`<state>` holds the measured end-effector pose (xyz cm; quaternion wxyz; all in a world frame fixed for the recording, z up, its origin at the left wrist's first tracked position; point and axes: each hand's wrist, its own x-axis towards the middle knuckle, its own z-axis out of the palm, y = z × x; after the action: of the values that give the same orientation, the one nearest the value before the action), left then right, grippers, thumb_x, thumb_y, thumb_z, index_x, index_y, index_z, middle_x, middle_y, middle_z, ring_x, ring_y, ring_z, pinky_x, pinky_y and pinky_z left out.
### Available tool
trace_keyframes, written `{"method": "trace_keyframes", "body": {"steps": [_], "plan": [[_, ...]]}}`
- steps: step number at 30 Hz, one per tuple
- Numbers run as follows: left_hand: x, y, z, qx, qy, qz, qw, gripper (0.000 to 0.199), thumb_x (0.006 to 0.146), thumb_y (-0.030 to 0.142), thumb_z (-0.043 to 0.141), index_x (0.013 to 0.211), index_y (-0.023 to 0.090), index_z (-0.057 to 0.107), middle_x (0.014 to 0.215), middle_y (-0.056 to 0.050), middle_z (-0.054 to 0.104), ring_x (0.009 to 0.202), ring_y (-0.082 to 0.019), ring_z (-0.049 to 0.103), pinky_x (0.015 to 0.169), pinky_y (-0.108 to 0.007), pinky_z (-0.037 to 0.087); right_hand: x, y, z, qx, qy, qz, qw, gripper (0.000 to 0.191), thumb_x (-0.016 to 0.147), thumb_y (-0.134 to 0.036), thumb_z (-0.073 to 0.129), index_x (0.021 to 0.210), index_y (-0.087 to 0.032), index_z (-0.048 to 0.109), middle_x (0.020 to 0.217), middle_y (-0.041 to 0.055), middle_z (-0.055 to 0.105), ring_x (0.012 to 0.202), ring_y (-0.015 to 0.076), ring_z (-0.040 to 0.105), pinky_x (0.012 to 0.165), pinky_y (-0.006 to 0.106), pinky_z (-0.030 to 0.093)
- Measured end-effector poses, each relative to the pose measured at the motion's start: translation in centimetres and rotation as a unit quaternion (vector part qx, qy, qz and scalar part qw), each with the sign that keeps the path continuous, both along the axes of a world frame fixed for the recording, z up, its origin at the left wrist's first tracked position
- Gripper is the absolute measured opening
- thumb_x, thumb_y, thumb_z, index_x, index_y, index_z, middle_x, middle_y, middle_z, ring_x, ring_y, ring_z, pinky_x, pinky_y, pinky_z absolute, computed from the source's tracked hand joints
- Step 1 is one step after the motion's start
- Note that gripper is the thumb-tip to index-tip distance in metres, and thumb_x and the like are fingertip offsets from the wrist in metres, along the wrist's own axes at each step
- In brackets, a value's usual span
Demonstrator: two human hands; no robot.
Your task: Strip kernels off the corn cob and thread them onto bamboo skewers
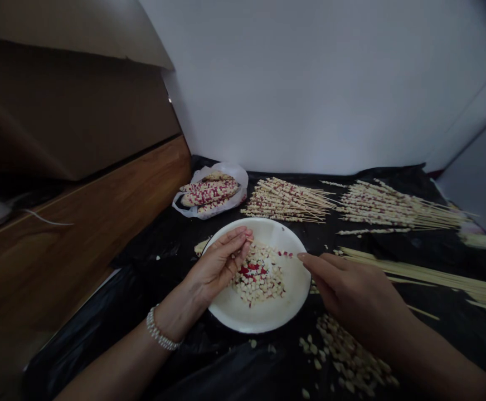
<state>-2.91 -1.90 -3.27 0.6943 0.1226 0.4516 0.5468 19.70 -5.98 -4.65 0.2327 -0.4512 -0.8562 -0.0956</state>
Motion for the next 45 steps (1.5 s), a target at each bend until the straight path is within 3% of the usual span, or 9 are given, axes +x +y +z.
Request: {"method": "trace_keyframes", "body": {"steps": [9,20,29,38,45], "plan": [[-0.13,-0.01,0.0,-0.011,-0.018,0.003,1.0,0.021,0.083,-0.003,0.06,0.094,0.01,0.07,0.088,-0.007,0.072,0.075,-0.01,0.07,0.071,-0.016,0.059,-0.08,-0.08,-0.09,-0.003,0.005,0.0,1.0,0.029,0.092,-0.015,0.04,0.102,-0.017,0.068,0.078,0.0061,0.069,0.059,0.0157,0.061,0.051,0.027,0.039],[-0.05,0.04,0.07,-0.015,-0.017,0.021,1.0,0.023,0.083,-0.006,0.056,0.097,0.009,0.069,0.09,-0.008,0.072,0.075,-0.011,0.071,0.071,-0.016,0.06,0.08,-0.09,-0.14,0.037,-0.015,-0.002,0.999,0.028,0.09,-0.012,0.043,0.105,-0.015,0.067,0.073,0.003,0.066,0.051,0.0159,0.057,0.045,0.03,0.032],[-0.22,0.1,-0.32,-0.016,-0.02,0.02,0.999,0.03,0.082,-0.007,0.057,0.104,0.011,0.068,0.09,-0.007,0.073,0.074,-0.011,0.072,0.071,-0.017,0.06,0.23,-0.17,-0.13,0.05,-0.037,0.003,0.998,0.031,0.091,-0.012,0.042,0.113,-0.016,0.063,0.072,0.0008,0.064,0.051,0.0149,0.057,0.048,0.031,0.033],[-0.47,0.17,-0.67,0.0,-0.021,-0.031,0.999,0.021,0.082,-0.002,0.06,0.093,0.012,0.07,0.089,-0.007,0.073,0.077,-0.011,0.07,0.073,-0.018,0.058,0.12,-0.2,-0.32,0.066,-0.033,0.007,0.997,0.029,0.093,-0.013,0.041,0.113,-0.015,0.061,0.071,0.0005,0.063,0.05,0.0141,0.055,0.048,0.03,0.031],[-0.54,0.26,-0.45,0.011,-0.018,-0.067,0.998,0.009,0.081,0.004,0.066,0.085,0.01,0.07,0.073,-0.004,0.068,0.061,-0.008,0.065,0.059,-0.014,0.054,0.02,-0.41,-0.21,0.058,-0.024,0.005,0.998,0.03,0.093,-0.013,0.042,0.117,-0.016,0.06,0.075,0.001,0.065,0.052,0.0142,0.055,0.049,0.03,0.031]]}}
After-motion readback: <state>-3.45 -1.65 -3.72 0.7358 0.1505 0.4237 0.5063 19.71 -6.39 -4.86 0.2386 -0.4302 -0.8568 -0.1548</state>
